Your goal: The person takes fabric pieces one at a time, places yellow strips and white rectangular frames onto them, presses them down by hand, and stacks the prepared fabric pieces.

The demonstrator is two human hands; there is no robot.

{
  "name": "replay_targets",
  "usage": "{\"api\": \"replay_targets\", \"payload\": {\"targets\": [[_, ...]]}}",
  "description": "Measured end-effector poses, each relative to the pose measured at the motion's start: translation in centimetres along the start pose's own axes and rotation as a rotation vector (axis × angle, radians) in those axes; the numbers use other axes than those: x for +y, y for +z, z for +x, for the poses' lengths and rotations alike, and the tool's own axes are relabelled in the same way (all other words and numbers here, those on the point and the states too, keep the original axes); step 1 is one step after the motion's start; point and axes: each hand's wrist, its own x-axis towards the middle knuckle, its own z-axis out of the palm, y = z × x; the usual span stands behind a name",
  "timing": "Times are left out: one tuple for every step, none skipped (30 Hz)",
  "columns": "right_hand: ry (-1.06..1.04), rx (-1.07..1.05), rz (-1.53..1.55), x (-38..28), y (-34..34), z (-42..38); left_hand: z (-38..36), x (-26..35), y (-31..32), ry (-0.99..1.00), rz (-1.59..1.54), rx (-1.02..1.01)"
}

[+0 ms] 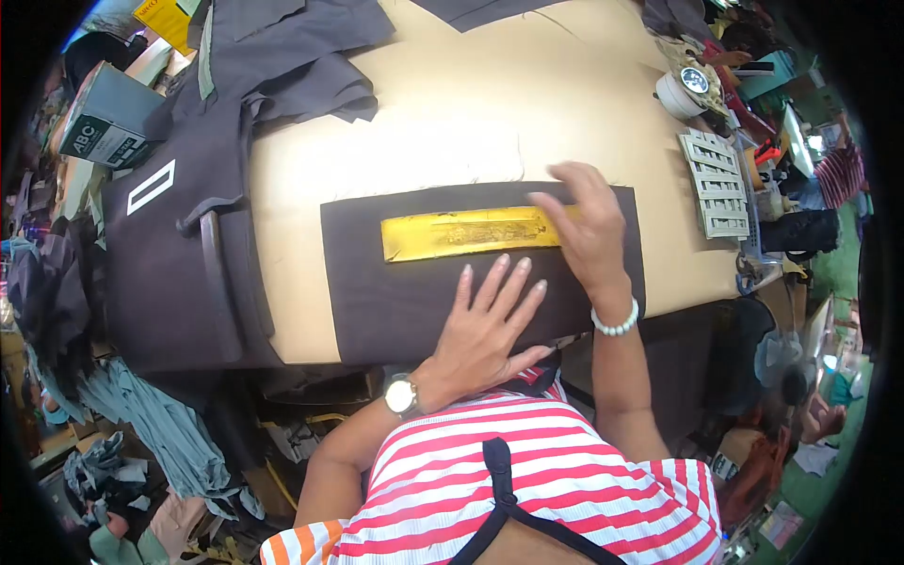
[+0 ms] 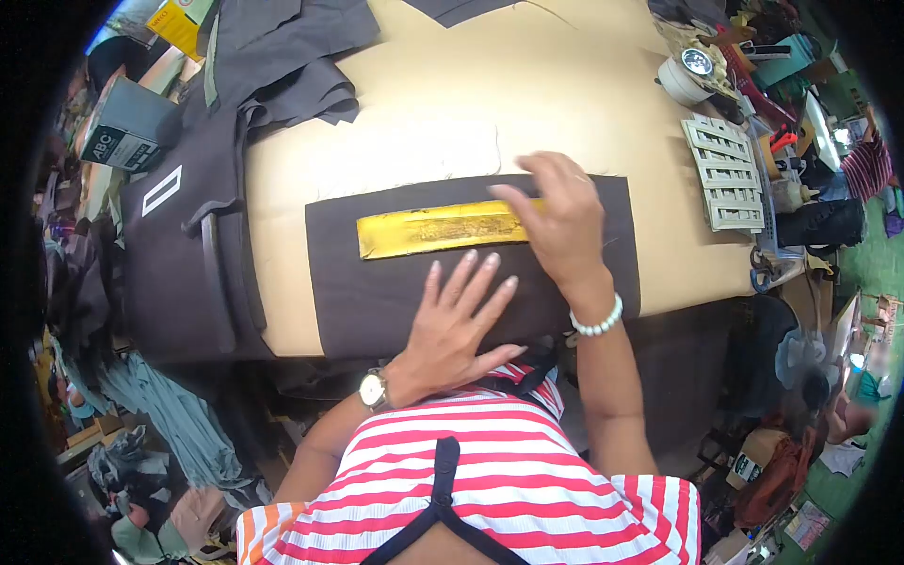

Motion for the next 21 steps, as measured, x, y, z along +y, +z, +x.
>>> {"api": "replay_targets", "payload": {"targets": [[0.106, 0.059, 0.005, 0.4, -0.5, -1.4, 0.0, -0.2, -1.2, -0.026, -0.015, 0.086], [0.206, 0.082, -0.002, 0.4, -1.0, -2.6, -0.2, -0.8, -2.1, -0.072, 0.004, 0.159], [0.307, 0.107, -0.012, 0.4, -1.7, -3.9, -0.5, -1.4, -3.1, -0.143, 0.067, 0.216], [0.409, 0.134, -0.025, 0.4, -2.3, -5.0, -0.8, -2.2, -4.2, -0.222, 0.104, 0.239], [0.424, 0.131, -0.068, 0.7, -2.5, -6.1, -1.1, -2.9, -4.9, -0.301, 0.224, 0.288], [0.439, 0.129, -0.112, 1.2, -2.5, -7.3, -1.6, -3.8, -5.5, -0.361, 0.285, 0.322], [0.457, 0.127, -0.158, 1.5, -2.5, -8.0, -1.9, -4.5, -6.0, -0.422, 0.309, 0.361], [0.437, 0.112, -0.193, 1.6, -2.5, -8.4, -2.3, -5.2, -6.3, -0.446, 0.309, 0.343], [0.416, 0.096, -0.229, 1.6, -2.5, -8.6, -2.8, -5.8, -6.3, -0.471, 0.309, 0.325], [0.394, 0.08, -0.263, 1.5, -2.4, -8.7, -3.0, -6.2, -6.3, -0.497, 0.311, 0.309], [0.419, 0.065, -0.203, 1.4, -2.3, -8.6, -3.0, -6.4, -6.2, -0.473, 0.262, 0.314], [0.455, 0.079, -0.152, 1.4, -2.2, -8.5, -2.8, -6.2, -6.0, -0.475, 0.229, 0.317], [0.488, 0.092, -0.099, 1.5, -2.1, -8.3, -2.7, -6.1, -5.8, -0.48, 0.196, 0.322], [0.517, 0.106, -0.045, 1.6, -2.1, -8.0, -2.6, -6.1, -5.6, -0.486, 0.165, 0.328], [0.553, 0.122, -0.002, 1.8, -2.0, -7.8, -2.5, -6.2, -5.4, -0.496, 0.14, 0.343], [0.556, 0.126, 0.023, 2.1, -1.8, -7.7, -2.4, -6.4, -5.3, -0.507, 0.117, 0.356], [0.559, 0.127, 0.046, 2.4, -1.7, -7.7, -2.3, -6.5, -5.1, -0.52, 0.091, 0.368], [0.56, 0.127, 0.07, 2.6, -1.7, -7.7, -2.5, -6.5, -4.8, -0.516, 0.118, 0.355], [0.549, 0.126, 0.054, 2.7, -1.7, -7.7, -2.7, -6.5, -4.5, -0.516, 0.147, 0.344], [0.536, 0.123, 0.041, 2.6, -1.7, -7.7, -2.9, -6.5, -4.3, -0.518, 0.178, 0.332], [0.526, 0.115, 0.035, 2.6, -1.5, -7.7, -3.1, -6.5, -4.2, -0.524, 0.165, 0.325]]}}
